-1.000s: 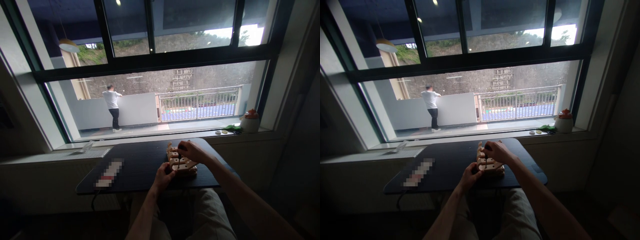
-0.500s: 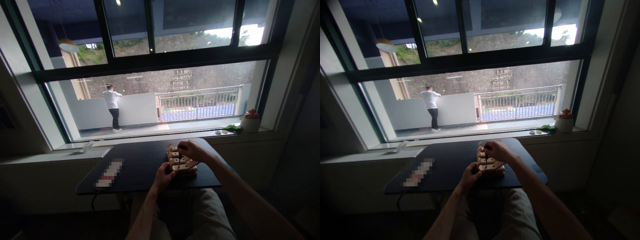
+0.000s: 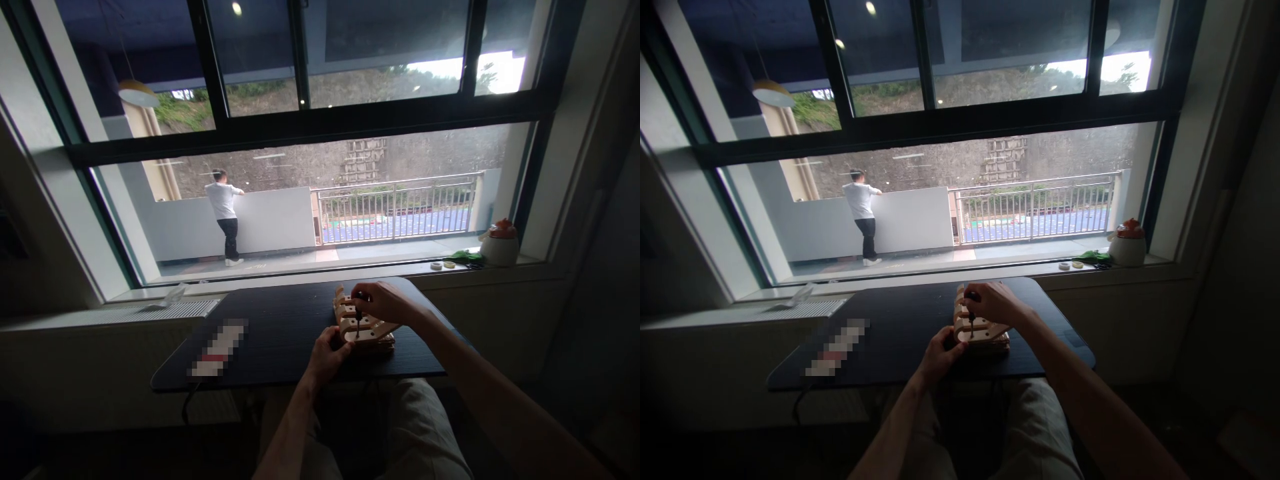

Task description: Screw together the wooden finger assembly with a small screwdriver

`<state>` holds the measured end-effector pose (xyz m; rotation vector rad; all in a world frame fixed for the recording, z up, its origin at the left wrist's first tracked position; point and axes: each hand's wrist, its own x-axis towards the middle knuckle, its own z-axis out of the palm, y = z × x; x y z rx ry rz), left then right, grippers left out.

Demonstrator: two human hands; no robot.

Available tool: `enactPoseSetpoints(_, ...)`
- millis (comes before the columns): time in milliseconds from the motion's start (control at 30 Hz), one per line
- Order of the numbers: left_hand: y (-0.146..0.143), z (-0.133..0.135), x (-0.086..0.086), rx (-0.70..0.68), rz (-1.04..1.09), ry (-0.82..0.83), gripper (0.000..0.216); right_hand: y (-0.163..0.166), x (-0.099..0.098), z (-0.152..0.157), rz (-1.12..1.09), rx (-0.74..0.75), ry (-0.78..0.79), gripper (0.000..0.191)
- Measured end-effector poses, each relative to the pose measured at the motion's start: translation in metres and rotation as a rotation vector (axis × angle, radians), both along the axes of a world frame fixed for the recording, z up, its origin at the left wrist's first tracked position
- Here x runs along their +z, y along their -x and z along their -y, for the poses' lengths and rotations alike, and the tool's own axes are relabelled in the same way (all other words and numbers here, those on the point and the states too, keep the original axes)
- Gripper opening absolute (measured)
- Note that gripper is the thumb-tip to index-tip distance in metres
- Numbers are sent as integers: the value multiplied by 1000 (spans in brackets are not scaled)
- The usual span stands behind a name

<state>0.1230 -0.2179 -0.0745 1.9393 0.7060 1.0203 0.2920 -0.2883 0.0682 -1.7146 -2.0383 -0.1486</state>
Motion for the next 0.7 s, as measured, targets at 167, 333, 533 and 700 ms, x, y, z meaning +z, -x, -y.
enactPoseSetpoints(167,0,-2,-2,15,-11,-4,26,-3,-2,2,-33,-1,2,30)
enactPoseSetpoints(333,-1,-4,-5,3,3,-10,27,-3,-5,1,-35,-59,-17,32)
enactPoseSetpoints(533,-1,-4,-6,-3,11,-13,26,-2,-4,0,6,-28,-13,25)
enactPoseSetpoints(700,0,-2,-4,17,3,-7,27,-4,-5,-1,14,35,-3,24)
